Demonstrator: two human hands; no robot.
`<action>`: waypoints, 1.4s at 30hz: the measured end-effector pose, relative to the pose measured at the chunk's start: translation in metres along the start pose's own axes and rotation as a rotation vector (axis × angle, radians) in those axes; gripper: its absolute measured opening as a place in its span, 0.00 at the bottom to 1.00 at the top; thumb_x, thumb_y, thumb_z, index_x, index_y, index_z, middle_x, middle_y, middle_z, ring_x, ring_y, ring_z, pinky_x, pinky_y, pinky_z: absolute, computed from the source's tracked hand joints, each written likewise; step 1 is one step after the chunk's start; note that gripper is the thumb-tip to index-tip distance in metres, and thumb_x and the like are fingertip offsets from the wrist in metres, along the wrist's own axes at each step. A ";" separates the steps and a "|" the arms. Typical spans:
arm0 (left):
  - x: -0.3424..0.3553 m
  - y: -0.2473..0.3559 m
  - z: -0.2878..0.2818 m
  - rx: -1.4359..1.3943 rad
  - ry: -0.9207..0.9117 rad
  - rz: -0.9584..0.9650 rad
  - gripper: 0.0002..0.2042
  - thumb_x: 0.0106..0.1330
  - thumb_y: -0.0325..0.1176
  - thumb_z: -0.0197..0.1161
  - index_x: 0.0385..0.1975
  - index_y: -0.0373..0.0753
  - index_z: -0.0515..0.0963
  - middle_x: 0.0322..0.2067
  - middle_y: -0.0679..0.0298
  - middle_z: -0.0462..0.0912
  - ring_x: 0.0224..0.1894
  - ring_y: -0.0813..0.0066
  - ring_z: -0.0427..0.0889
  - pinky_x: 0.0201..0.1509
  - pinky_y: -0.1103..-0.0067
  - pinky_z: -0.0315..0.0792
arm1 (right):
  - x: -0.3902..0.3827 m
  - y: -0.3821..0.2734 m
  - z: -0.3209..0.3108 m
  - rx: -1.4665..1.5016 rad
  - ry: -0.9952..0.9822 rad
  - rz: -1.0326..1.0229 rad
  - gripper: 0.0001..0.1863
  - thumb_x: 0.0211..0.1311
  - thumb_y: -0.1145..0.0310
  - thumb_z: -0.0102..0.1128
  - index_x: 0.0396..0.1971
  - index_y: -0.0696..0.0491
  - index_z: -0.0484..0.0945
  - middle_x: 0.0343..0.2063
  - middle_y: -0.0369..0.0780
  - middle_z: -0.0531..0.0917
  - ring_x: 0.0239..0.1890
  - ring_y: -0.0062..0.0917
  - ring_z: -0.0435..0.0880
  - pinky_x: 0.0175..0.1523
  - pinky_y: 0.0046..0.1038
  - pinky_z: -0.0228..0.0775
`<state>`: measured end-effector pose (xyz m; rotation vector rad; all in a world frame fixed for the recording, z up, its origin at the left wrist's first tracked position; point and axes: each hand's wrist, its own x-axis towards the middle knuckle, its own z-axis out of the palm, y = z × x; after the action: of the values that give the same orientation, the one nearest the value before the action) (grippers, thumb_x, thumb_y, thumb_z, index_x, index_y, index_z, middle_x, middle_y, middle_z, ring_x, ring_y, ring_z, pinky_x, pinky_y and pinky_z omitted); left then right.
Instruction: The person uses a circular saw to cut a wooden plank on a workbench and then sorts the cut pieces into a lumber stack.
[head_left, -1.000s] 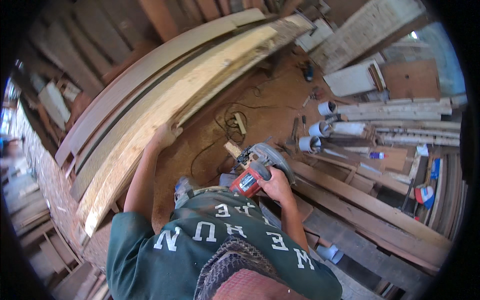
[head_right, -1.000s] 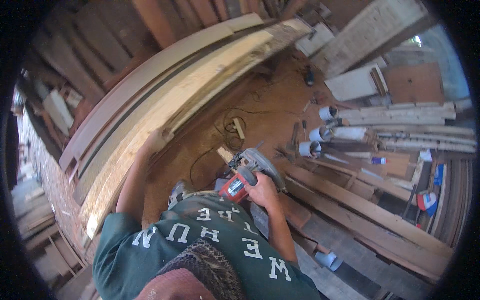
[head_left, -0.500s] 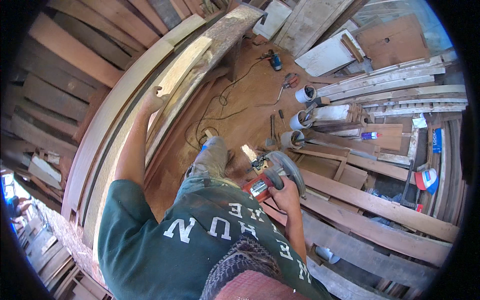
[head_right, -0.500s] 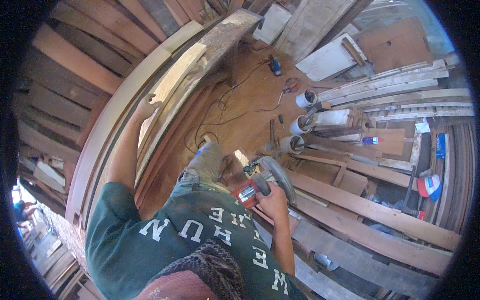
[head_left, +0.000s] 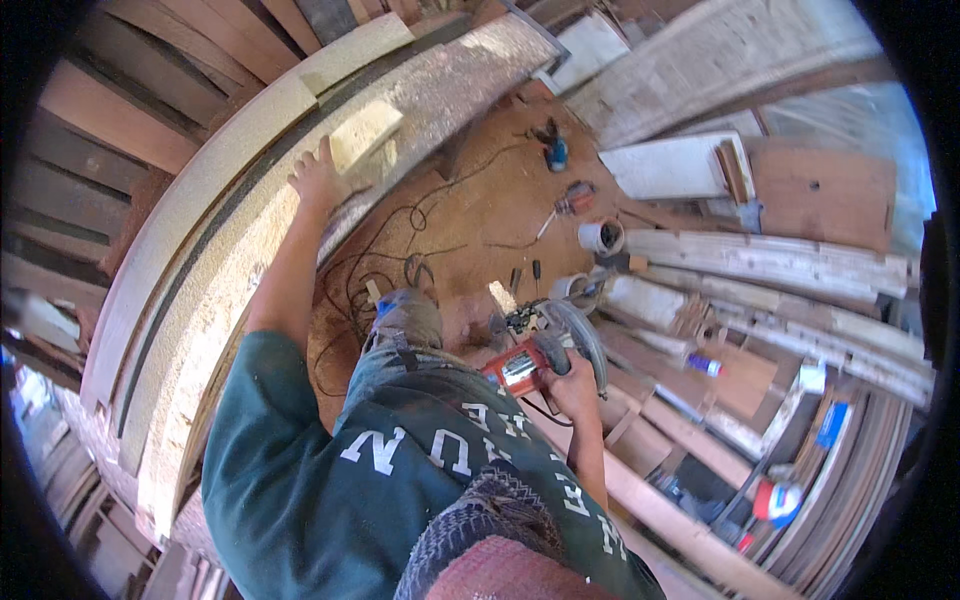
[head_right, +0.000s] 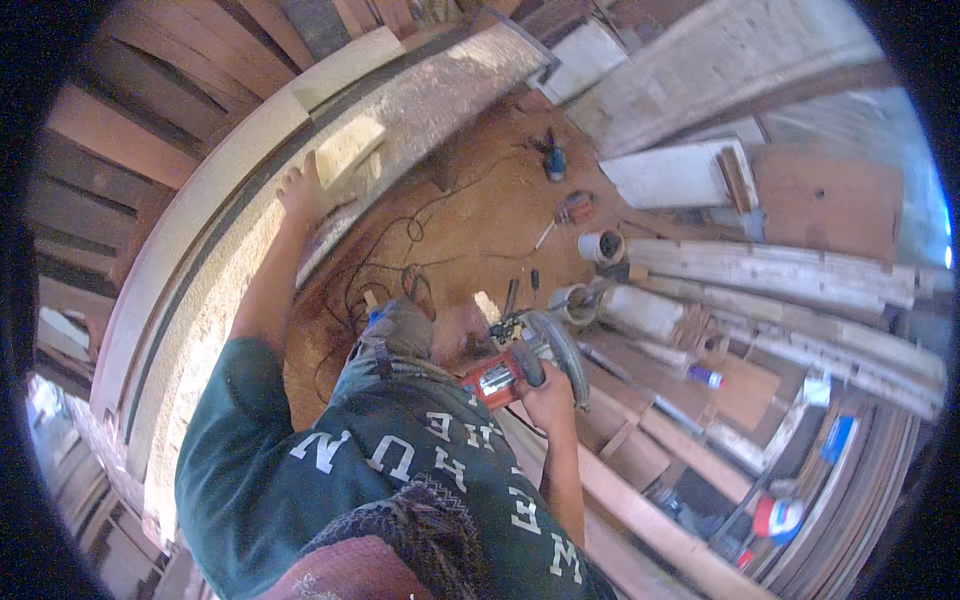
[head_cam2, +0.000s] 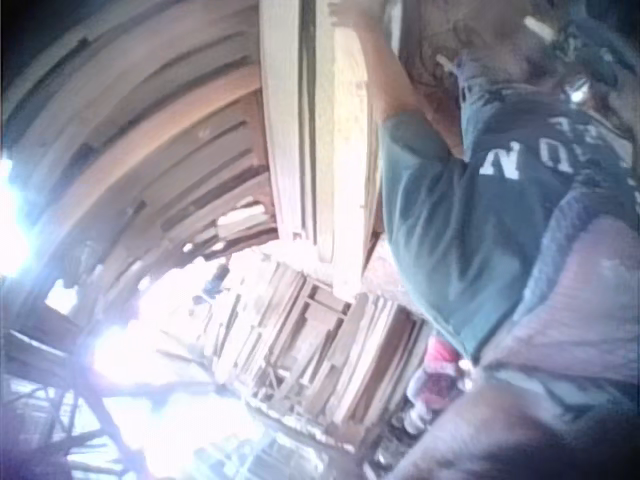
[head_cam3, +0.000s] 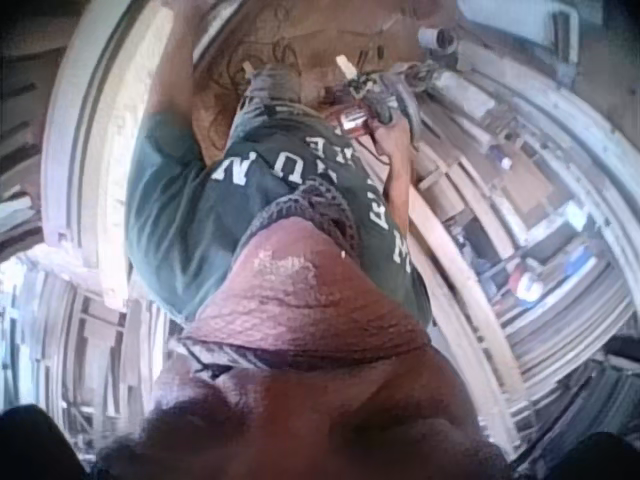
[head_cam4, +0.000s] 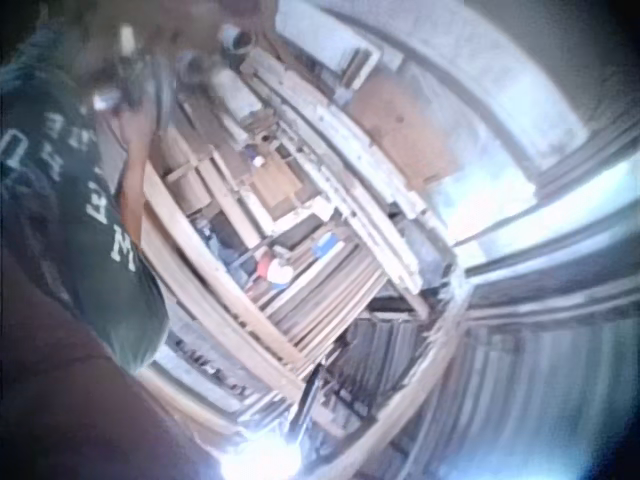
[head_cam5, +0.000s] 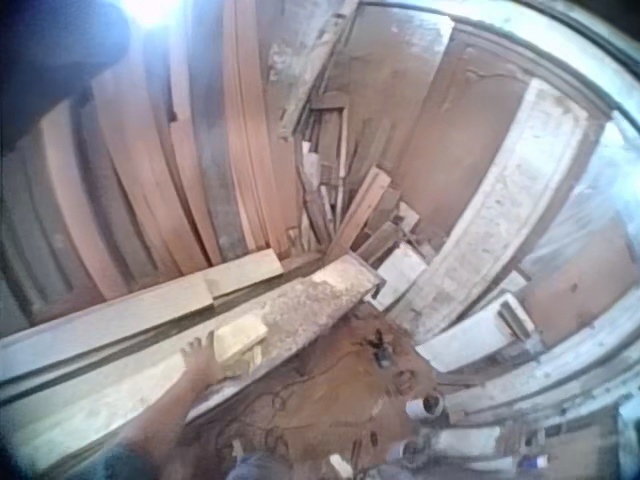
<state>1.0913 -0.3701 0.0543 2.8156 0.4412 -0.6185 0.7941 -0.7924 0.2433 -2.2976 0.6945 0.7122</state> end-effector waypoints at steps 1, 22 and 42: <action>-0.010 -0.002 0.002 -0.003 0.010 -0.018 0.69 0.42 0.75 0.78 0.83 0.50 0.47 0.74 0.39 0.62 0.76 0.38 0.61 0.74 0.39 0.57 | 0.011 0.000 -0.007 -0.034 -0.012 -0.028 0.24 0.54 0.65 0.72 0.51 0.57 0.84 0.42 0.55 0.89 0.47 0.49 0.88 0.55 0.42 0.78; -0.032 0.019 0.067 -0.196 -0.057 -0.190 0.64 0.32 0.63 0.87 0.74 0.45 0.64 0.66 0.42 0.73 0.71 0.42 0.70 0.71 0.38 0.62 | 0.259 -0.262 -0.160 -0.690 -0.662 -0.936 0.20 0.52 0.65 0.71 0.47 0.54 0.86 0.41 0.54 0.87 0.47 0.52 0.87 0.52 0.44 0.79; -0.106 0.153 0.077 -0.486 0.503 -0.690 0.50 0.52 0.33 0.80 0.76 0.44 0.57 0.72 0.45 0.65 0.75 0.40 0.63 0.77 0.48 0.59 | 0.355 -0.362 -0.242 -1.119 -0.941 -1.219 0.25 0.44 0.69 0.73 0.48 0.50 0.86 0.40 0.51 0.88 0.46 0.51 0.87 0.52 0.44 0.79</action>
<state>1.0223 -0.5593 0.0556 2.2736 1.4593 0.1214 1.3498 -0.8211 0.3227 -2.1345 -1.7375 1.4655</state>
